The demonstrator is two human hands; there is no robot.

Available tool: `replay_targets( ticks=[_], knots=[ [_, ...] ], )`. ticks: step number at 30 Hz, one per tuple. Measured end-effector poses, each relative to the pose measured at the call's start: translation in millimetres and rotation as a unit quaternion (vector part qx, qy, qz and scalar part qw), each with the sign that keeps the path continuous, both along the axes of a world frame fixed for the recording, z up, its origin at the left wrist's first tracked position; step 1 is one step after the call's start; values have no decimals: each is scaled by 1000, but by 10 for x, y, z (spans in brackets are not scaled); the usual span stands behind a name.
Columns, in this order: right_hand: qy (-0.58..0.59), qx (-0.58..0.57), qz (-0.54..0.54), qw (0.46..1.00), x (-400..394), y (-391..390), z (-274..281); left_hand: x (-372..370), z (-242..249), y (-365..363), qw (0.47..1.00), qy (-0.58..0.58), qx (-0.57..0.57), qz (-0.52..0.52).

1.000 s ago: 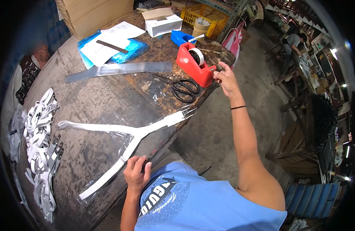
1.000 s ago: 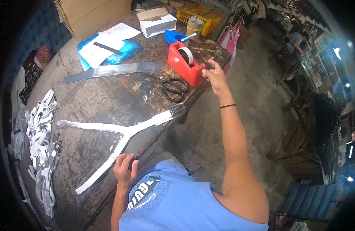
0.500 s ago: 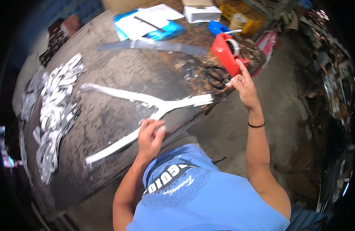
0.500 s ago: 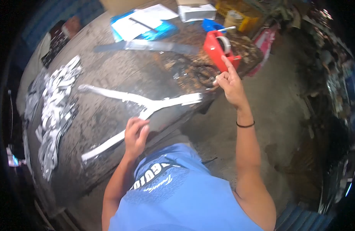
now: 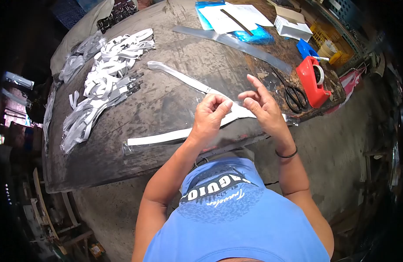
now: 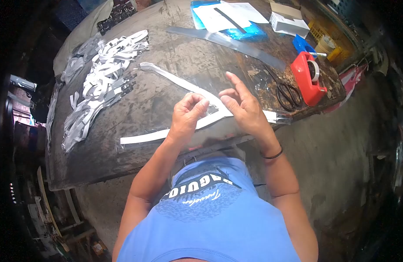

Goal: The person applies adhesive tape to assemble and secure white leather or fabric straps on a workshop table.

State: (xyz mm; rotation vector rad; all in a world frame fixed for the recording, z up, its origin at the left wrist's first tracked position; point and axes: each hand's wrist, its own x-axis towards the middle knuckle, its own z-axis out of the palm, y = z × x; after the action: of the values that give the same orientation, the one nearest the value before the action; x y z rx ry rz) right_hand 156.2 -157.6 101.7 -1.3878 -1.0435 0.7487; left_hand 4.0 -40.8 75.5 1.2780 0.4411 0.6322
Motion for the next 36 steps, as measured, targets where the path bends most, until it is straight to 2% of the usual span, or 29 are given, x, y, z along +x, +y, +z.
replay_targets(
  ticks=[1, 2, 6, 7, 9, 11, 12, 13, 15, 17, 19, 21, 25, 26, 29, 33, 36],
  knots=[
    [1, 9, -47, 999, 6, 49, -36, -14, 6, 49, 1000, 0, 2, 4],
    [55, 7, -40, 998, 16, 79, -57, -30, 11, 101, 1000, -5, -15, 11],
    [117, -16, 23, 993, -27, 249, -117, -41, 33, 210, 999, -17, -32, 12],
    [128, 0, 32, 991, -49, 303, -124, -49, 56, 235, 999, -22, -29, -1],
    [107, -40, 22, 993, 4, 399, -230, -59, 20, 289, 999, -16, -28, -21],
    [61, -30, -37, 997, -35, 479, -160, -59, 51, 365, 995, 27, 97, 21],
    [37, -23, -76, 996, -35, 533, -193, -108, -16, 481, 976, 81, 201, 5],
    [13, -17, -117, 993, -20, 584, -247, -123, -23, 544, 971, 91, 221, 9],
    [-67, 4, -179, 981, 119, 647, -426, -189, 2, 795, 912, 154, 368, 93],
    [29, 13, -184, 982, 209, 701, -476, -268, -320, 1331, 821, 216, 505, 153],
    [57, 40, -185, 980, 216, 822, -396, -300, -550, 1799, 814, 263, 494, 155],
    [36, 51, -121, 991, 291, 916, -394, -312, -721, 2168, 716, 335, 591, 162],
    [-11, 46, -88, 995, 226, 1239, -174, -194, -804, 2451, 712, 432, 551, 45],
    [-24, 46, -77, 996, 194, 1325, -131, -170, -821, 2471, 727, 430, 535, 28],
    [-38, 36, -34, 998, 102, 1652, -71, -137, -808, 2465, 721, 421, 550, -10],
    [-76, 16, 21, 997, -69, 2096, -193, -129, -831, 2453, 727, 404, 555, 12],
    [-61, -14, 49, 997, -241, 2337, -324, -147, -839, 2471, 744, 369, 556, 32]
  ],
)
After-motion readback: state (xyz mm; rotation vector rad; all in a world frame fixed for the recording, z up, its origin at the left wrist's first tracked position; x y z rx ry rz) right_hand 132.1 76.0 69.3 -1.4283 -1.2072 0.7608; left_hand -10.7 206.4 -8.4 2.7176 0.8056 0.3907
